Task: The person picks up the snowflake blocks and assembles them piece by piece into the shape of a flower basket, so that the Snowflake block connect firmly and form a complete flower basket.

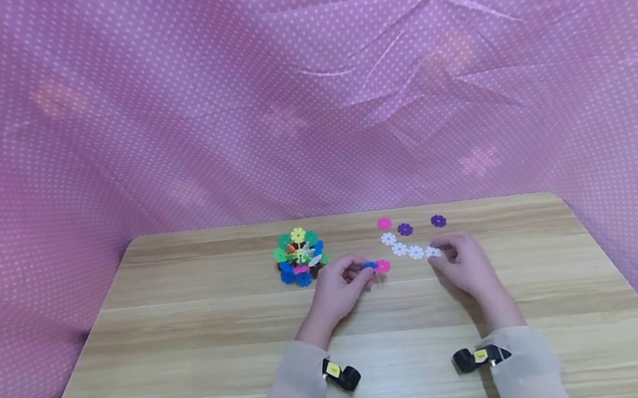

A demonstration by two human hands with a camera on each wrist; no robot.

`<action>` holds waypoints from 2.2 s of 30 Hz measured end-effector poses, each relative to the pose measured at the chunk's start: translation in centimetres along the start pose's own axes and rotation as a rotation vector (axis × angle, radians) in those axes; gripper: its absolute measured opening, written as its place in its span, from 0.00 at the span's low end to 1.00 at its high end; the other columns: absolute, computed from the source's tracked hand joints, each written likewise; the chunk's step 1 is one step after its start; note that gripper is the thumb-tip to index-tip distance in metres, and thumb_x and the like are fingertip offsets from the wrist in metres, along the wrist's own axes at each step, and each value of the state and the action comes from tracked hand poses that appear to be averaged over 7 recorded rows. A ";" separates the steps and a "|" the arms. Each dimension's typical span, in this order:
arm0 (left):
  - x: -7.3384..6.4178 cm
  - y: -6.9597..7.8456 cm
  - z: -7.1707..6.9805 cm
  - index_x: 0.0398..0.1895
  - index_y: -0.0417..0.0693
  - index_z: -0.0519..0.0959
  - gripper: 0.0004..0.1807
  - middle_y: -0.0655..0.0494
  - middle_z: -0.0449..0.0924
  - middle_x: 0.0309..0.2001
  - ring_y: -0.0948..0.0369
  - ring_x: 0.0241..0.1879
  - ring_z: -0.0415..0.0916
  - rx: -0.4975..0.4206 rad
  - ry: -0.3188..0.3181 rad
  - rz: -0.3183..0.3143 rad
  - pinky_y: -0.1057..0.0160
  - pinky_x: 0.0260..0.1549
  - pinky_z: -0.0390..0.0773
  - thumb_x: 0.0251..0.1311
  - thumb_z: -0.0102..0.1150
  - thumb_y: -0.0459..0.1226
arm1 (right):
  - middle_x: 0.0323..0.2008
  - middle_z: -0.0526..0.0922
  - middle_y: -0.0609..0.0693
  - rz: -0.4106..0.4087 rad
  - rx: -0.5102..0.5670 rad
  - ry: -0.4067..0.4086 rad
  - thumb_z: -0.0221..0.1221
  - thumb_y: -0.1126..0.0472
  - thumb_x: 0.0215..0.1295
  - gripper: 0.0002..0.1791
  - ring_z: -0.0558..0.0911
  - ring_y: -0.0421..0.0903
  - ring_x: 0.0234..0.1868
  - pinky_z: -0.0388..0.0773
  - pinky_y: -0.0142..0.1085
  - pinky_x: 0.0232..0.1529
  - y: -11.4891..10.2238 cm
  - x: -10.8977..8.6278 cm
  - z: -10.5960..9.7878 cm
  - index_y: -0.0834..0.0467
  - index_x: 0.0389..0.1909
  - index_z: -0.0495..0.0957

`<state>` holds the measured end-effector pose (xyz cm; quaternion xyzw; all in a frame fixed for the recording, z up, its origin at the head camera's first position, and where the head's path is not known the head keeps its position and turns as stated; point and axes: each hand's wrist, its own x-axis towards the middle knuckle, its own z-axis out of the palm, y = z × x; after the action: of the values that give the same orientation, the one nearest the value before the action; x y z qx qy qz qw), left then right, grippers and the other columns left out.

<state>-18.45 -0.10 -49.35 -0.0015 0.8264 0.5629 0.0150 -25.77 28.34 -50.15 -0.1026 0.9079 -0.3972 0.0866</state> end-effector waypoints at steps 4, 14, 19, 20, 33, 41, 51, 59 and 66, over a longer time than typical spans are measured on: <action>0.0 -0.1 0.0 0.47 0.54 0.88 0.04 0.61 0.89 0.34 0.64 0.36 0.85 -0.010 0.004 0.000 0.63 0.40 0.86 0.77 0.67 0.42 | 0.48 0.86 0.62 0.077 0.098 -0.019 0.73 0.60 0.70 0.20 0.84 0.54 0.48 0.83 0.46 0.54 0.0 -0.2 -0.3 0.66 0.56 0.81; -0.1 -0.4 -0.1 0.52 0.52 0.87 0.09 0.62 0.88 0.39 0.63 0.40 0.86 -0.072 0.064 0.005 0.62 0.46 0.88 0.76 0.69 0.44 | 0.46 0.91 0.51 0.062 0.618 0.038 0.73 0.66 0.69 0.21 0.88 0.40 0.46 0.86 0.30 0.52 -1.4 -0.7 0.9 0.69 0.59 0.82; -0.1 -0.5 -0.4 0.52 0.52 0.87 0.10 0.61 0.90 0.42 0.61 0.42 0.88 -0.115 0.092 0.025 0.61 0.48 0.88 0.76 0.69 0.44 | 0.42 0.92 0.45 -0.036 0.735 0.018 0.71 0.71 0.69 0.20 0.89 0.40 0.42 0.88 0.33 0.49 -2.8 -0.7 2.3 0.75 0.57 0.80; -0.1 -0.5 -0.4 0.52 0.51 0.87 0.09 0.60 0.90 0.42 0.60 0.42 0.88 -0.128 0.092 0.031 0.61 0.49 0.88 0.76 0.69 0.44 | 0.42 0.92 0.45 -0.052 0.753 0.011 0.71 0.73 0.69 0.20 0.89 0.40 0.42 0.88 0.33 0.49 -3.0 -0.7 2.5 0.77 0.57 0.79; 0.0 -0.3 -0.3 0.50 0.47 0.87 0.08 0.58 0.91 0.41 0.59 0.40 0.89 -0.118 0.093 0.082 0.63 0.46 0.88 0.75 0.70 0.39 | 0.42 0.90 0.46 -0.112 0.759 -0.039 0.69 0.75 0.68 0.16 0.87 0.38 0.43 0.87 0.32 0.50 -4.0 -0.6 4.0 0.75 0.54 0.81; 0.1 -0.3 -0.3 0.51 0.43 0.87 0.08 0.54 0.91 0.41 0.55 0.40 0.90 -0.129 0.085 0.095 0.64 0.45 0.89 0.75 0.70 0.36 | 0.41 0.90 0.47 -0.086 0.806 -0.015 0.70 0.76 0.67 0.17 0.88 0.41 0.43 0.88 0.33 0.50 -4.5 -0.7 4.4 0.76 0.55 0.80; 0.1 -0.2 -0.1 0.50 0.42 0.87 0.07 0.52 0.91 0.41 0.54 0.40 0.91 -0.120 0.087 0.096 0.64 0.45 0.89 0.75 0.69 0.35 | 0.40 0.92 0.48 -0.117 0.793 -0.011 0.70 0.77 0.65 0.11 0.89 0.41 0.40 0.89 0.34 0.48 -4.5 -0.8 4.8 0.77 0.46 0.82; -0.1 -0.1 0.1 0.48 0.41 0.88 0.08 0.52 0.91 0.39 0.54 0.39 0.91 -0.139 0.092 0.074 0.64 0.47 0.89 0.74 0.70 0.36 | 0.42 0.92 0.47 -0.102 0.777 0.020 0.70 0.78 0.65 0.10 0.89 0.41 0.39 0.89 0.34 0.48 -4.8 -0.9 4.9 0.77 0.45 0.83; -0.1 -0.1 -0.2 0.46 0.43 0.87 0.06 0.54 0.90 0.40 0.58 0.39 0.88 -0.128 0.085 0.055 0.64 0.46 0.88 0.73 0.71 0.35 | 0.46 0.92 0.47 -0.117 0.808 0.014 0.70 0.76 0.67 0.15 0.88 0.42 0.46 0.88 0.34 0.51 -4.9 -0.8 5.2 0.74 0.52 0.83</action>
<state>-18.40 -0.30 -49.42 -0.0038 0.7884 0.6141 -0.0356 -23.17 21.63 -50.01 -0.1090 0.6720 -0.7268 0.0909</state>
